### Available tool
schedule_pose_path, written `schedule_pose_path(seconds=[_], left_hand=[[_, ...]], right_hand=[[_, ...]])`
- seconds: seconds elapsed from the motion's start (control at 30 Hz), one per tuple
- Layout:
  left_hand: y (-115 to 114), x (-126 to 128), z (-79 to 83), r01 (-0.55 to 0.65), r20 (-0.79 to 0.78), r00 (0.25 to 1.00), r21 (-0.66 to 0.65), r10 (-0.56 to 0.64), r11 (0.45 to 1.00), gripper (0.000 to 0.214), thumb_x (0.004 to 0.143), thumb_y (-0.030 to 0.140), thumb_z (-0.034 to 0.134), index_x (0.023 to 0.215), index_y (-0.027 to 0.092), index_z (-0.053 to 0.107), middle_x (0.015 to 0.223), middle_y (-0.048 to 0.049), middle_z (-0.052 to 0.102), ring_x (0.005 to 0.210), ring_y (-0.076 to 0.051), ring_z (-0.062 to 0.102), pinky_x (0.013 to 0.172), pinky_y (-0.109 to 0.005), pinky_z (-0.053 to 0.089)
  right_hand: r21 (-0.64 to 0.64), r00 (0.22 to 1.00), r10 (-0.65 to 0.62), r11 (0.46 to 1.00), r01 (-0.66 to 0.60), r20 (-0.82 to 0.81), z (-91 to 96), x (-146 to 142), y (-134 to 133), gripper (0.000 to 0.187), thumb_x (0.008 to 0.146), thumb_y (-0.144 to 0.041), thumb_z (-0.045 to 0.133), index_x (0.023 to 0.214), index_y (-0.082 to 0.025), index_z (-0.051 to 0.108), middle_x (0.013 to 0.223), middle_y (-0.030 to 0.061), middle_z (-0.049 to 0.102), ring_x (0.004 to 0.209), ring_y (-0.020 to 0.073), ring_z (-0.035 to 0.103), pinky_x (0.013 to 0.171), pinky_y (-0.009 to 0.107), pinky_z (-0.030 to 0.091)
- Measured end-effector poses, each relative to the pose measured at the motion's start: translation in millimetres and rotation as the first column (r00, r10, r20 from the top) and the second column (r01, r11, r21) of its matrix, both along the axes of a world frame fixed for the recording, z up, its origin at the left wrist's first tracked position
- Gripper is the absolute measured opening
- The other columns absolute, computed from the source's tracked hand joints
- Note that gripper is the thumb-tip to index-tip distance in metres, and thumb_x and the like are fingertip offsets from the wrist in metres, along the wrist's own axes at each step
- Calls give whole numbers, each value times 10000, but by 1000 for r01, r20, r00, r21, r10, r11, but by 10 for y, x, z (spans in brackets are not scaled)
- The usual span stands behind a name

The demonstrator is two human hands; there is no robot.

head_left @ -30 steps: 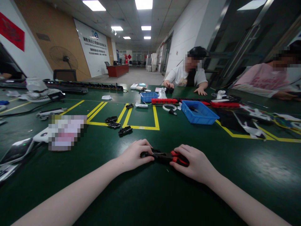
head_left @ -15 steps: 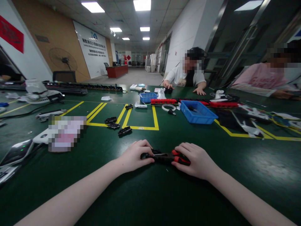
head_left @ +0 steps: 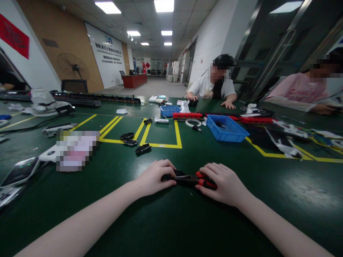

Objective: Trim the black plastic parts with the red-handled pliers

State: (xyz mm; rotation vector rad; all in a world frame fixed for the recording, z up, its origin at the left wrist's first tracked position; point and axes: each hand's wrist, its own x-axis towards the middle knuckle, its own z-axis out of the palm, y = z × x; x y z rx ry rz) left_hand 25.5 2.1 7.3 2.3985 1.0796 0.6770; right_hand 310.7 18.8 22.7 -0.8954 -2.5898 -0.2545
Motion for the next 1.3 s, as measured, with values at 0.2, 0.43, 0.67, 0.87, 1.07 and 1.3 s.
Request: schedule_pose_path(seconds=[0.2, 0.43, 0.67, 0.87, 1.07, 1.3], left_hand=[[-7, 7, 14, -9, -1, 1000, -9, 9, 1000, 108, 874, 277, 678, 958, 211, 665, 1136, -38, 620, 1040, -216, 591, 924, -398, 463], [1, 10, 8, -4, 5, 1000, -5, 4, 1000, 109, 872, 276, 680, 953, 206, 661, 1131, -40, 621, 1033, -213, 588, 918, -388, 463], [-5, 17, 19, 2, -6, 1000, 4, -2, 1000, 96, 875, 269, 671, 934, 196, 649, 1114, -39, 625, 1019, -212, 588, 913, -389, 462], [2, 3, 19, 12, 0, 1000, -7, -12, 1000, 161, 879, 269, 672, 1033, 222, 662, 1115, -38, 624, 1026, -209, 587, 919, -379, 461], [4, -1, 8, 9, 16, 1000, -22, -8, 1000, 141, 873, 281, 681, 993, 210, 666, 1114, -43, 626, 1025, -210, 591, 930, -386, 463], [4, -8, 21, 22, 59, 998, -31, -20, 999, 113, 860, 249, 693, 958, 201, 666, 1118, -47, 623, 1039, -211, 598, 929, -389, 468]], right_hand=[[-16, 1000, -15, 1000, 14, -20, 3, 25, 16, 350, 832, -465, 637, 1023, -172, 659, 959, 93, 699, 825, 206, 646, 699, 332, 498], [-72, 998, -36, 997, 32, -49, -8, 14, 14, 346, 833, -464, 639, 1023, -174, 653, 949, 85, 692, 807, 199, 645, 684, 328, 512], [-93, 999, -34, 995, 30, -42, -6, -27, -23, 334, 842, -453, 631, 1008, -164, 651, 919, 86, 681, 780, 195, 635, 672, 324, 516], [-51, 999, -40, 998, 38, -37, -10, -14, 6, 361, 838, -469, 628, 1042, -171, 650, 975, 98, 688, 823, 208, 641, 690, 334, 502], [-20, 999, -26, 999, 25, -30, -6, -1, 8, 364, 837, -474, 632, 1051, -181, 658, 991, 100, 696, 838, 210, 646, 708, 337, 506], [-15, 999, 2, 1000, -3, -42, 5, -16, -25, 348, 847, -466, 631, 1032, -173, 655, 959, 101, 695, 818, 208, 642, 707, 344, 521]])
